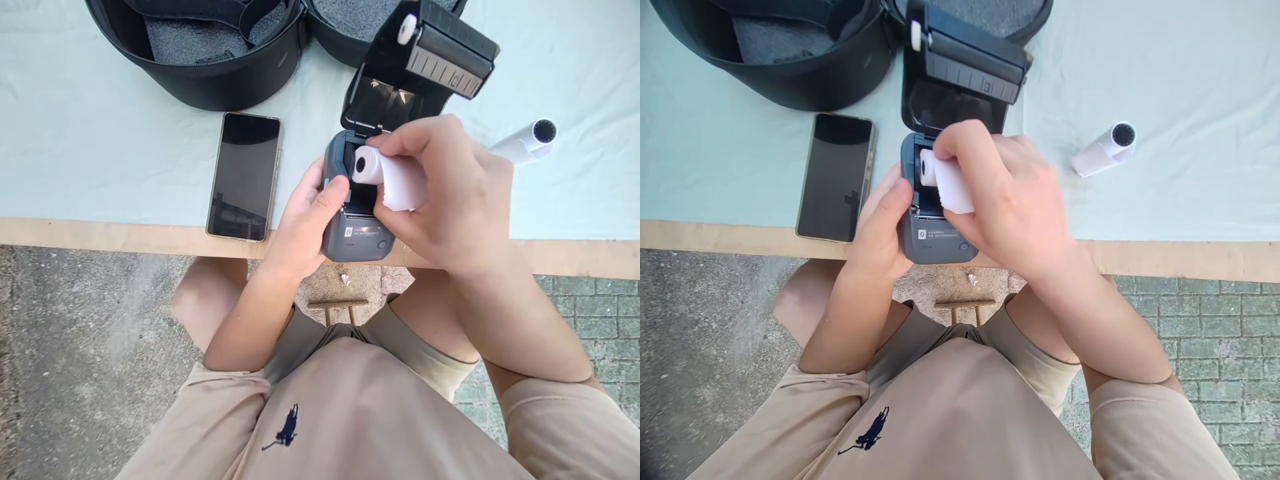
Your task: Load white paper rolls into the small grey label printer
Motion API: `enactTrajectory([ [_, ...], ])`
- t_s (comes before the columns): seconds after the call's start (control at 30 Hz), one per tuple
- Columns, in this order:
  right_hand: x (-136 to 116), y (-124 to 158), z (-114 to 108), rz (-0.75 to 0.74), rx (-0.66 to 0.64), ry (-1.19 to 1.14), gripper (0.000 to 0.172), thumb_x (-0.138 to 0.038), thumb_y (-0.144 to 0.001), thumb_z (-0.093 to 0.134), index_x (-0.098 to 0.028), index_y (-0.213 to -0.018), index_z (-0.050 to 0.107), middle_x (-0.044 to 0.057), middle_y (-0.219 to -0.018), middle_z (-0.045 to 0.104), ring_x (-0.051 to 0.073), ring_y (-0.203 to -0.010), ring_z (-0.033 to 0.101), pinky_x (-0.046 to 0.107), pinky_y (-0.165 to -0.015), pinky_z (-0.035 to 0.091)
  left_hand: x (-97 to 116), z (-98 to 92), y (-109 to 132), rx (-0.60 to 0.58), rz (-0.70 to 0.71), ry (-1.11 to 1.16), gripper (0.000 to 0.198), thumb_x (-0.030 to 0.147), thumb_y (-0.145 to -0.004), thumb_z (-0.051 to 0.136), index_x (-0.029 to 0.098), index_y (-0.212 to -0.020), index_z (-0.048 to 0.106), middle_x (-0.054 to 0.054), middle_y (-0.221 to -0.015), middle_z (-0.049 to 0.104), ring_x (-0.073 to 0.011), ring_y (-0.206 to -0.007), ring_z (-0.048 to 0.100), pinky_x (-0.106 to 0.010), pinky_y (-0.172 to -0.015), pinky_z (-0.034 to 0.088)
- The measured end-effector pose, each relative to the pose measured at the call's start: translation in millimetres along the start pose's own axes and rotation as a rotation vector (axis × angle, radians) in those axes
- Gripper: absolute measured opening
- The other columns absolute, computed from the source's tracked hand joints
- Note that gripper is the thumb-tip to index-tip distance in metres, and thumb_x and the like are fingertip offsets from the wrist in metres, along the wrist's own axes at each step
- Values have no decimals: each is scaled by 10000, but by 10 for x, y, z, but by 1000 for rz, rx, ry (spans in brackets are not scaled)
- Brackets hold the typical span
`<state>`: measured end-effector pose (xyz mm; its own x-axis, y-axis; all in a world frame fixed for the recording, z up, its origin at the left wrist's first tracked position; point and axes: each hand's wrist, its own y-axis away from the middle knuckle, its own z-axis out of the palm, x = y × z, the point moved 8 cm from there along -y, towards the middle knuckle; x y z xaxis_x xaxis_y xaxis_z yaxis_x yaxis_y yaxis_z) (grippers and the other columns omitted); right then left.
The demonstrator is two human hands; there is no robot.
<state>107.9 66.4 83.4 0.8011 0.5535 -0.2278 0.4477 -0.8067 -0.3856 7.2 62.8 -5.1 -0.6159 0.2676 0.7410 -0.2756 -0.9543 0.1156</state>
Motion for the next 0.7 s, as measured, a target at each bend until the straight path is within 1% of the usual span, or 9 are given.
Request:
enactTrajectory([
  [0.1, -13, -33, 19, -2, -3, -30, 194, -225, -860, 556, -258, -1050, 531, 36, -1098, 652, 207, -1006, 645, 340, -716, 536, -15, -10, -18, 0, 2, -42, 285, 446, -895, 591, 218, -1065, 610, -20, -1120, 680, -232, -1328, 541, -316, -1008, 536],
  [0.17, -21, -56, 23, -19, 8, -17, 159, -210, -862, 556, -258, -1011, 576, 50, -1054, 624, 189, -954, 625, 326, -673, 513, -22, -17, -26, 6, 0, -58, 297, 462, -898, 579, 224, -1075, 599, -21, -1133, 676, -237, -1336, 535, -327, -993, 545],
  [0.23, -19, -65, 35, -38, 9, 7, 153, -197, -867, 540, -260, -988, 608, 50, -962, 623, 187, -875, 614, 338, -656, 499, -20, -17, -28, 6, 4, -63, 306, 470, -899, 572, 227, -1083, 595, -22, -1138, 674, -242, -1337, 534, -332, -985, 549],
  [0.33, -8, -46, 47, -65, 6, 5, 179, -162, -845, 538, -259, -981, 601, 17, -873, 668, 209, -840, 639, 379, -687, 511, -24, -14, -26, 0, -1, -66, 313, 469, -893, 582, 230, -1096, 593, -22, -1144, 674, -243, -1345, 526, -333, -1002, 540],
  [0.4, -8, -20, 16, -75, 40, -20, 136, -158, -826, 557, -247, -924, 586, 0, -850, 683, 219, -839, 665, 404, -721, 530, -21, -16, -24, -4, 0, -60, 322, 474, -889, 587, 229, -1097, 594, -24, -1156, 670, -244, -1357, 514, -330, -1013, 531],
  [0.47, -33, 12, -30, -99, 88, -71, 91, -154, -821, 555, -233, -864, 569, -3, -865, 689, 216, -868, 688, 405, -756, 556, -12, -20, -25, -5, 8, -44, 314, 468, -887, 590, 226, -1087, 589, -25, -1166, 666, -244, -1360, 509, -329, -1018, 525],
  [0.57, -117, 65, -73, -173, 133, -160, 96, -141, -811, 552, -231, -846, 550, -15, -924, 697, 194, -949, 700, 367, -777, 583, -18, -32, -29, -8, -4, 17, 281, 430, -891, 583, 229, -1087, 560, -33, -1160, 666, -238, -1329, 533, -346, -1014, 525],
  [0.63, -172, 99, -69, -224, 134, -200, 100, -147, -814, 572, -234, -858, 548, -22, -937, 700, 190, -980, 698, 376, -807, 582, -20, -31, -29, -22, -8, 42, 303, 428, -864, 613, 238, -1090, 542, -44, -1138, 673, -241, -1287, 560, -355, -986, 538],
  [0.7, -195, 122, -38, -260, 108, -247, 81, -196, -829, 607, -235, -886, 567, -10, -945, 702, 215, -1027, 686, 427, -867, 570, -16, -44, -25, -14, -2, -4, 338, 420, -832, 648, 246, -1097, 533, -48, -1106, 680, -258, -1253, 581, -362, -940, 555],
])
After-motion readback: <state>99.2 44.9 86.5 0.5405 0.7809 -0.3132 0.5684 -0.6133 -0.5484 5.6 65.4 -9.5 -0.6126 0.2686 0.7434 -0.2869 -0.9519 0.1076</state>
